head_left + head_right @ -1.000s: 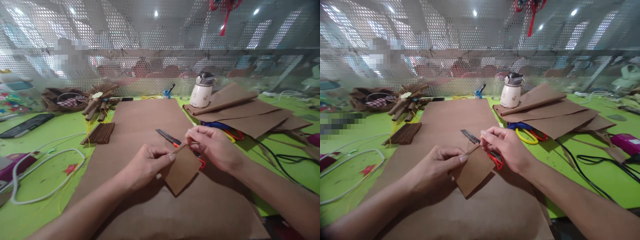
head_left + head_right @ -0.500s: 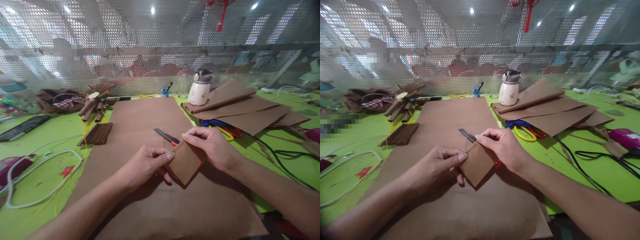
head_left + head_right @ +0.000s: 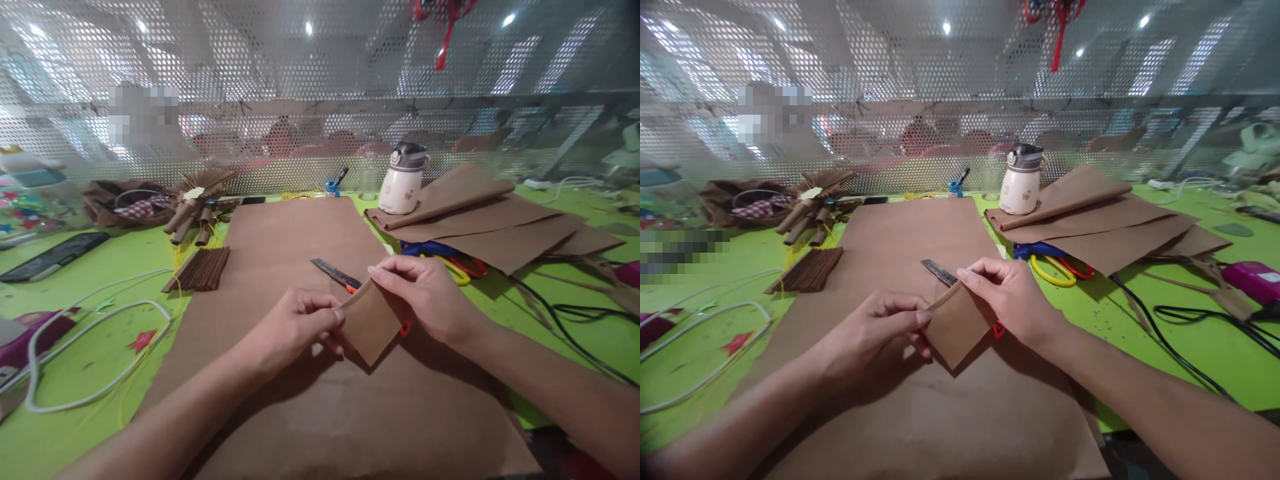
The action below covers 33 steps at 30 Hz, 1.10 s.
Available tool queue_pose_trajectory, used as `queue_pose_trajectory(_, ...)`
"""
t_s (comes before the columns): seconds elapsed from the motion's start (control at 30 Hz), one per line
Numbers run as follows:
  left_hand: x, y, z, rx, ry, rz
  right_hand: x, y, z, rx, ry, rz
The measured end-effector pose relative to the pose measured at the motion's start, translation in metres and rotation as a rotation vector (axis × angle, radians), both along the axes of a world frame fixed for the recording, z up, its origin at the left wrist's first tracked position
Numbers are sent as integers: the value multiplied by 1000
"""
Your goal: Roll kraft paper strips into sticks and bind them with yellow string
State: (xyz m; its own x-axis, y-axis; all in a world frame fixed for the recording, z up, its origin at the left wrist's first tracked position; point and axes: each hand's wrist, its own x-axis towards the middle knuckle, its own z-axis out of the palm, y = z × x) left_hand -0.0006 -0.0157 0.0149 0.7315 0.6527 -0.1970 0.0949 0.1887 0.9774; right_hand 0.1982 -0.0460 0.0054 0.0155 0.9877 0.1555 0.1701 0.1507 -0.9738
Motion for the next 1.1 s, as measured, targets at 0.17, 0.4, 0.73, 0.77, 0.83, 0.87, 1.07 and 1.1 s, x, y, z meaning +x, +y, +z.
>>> queue_pose_trajectory(0.17, 4, 0, -4, 78, -2, 73, -9, -8, 2, 86, -166, 3)
queue_pose_trajectory(0.4, 4, -3, -1, 305, 155, 55, -10, -11, 7, 19, -158, 165)
queue_pose_trajectory(0.73, 3, -5, 9, 391, 273, -15, -7, -7, 8, -87, -160, 111)
queue_pose_trajectory(0.77, 2, -4, 9, 376, 274, -22, -5, -6, 7, -85, -158, 101)
queue_pose_trajectory(0.83, 1, -2, 9, 348, 272, -35, -1, -4, 5, -83, -143, 92)
queue_pose_trajectory(0.87, 0, -1, 8, 336, 267, -42, 0, -3, 5, -84, -135, 90)
queue_pose_trajectory(1.07, -3, 6, -1, 259, 193, -46, 3, 1, 2, -125, -10, 70)
queue_pose_trajectory(1.1, -3, 7, -2, 231, 179, -52, 3, 2, 2, -147, 19, 66)
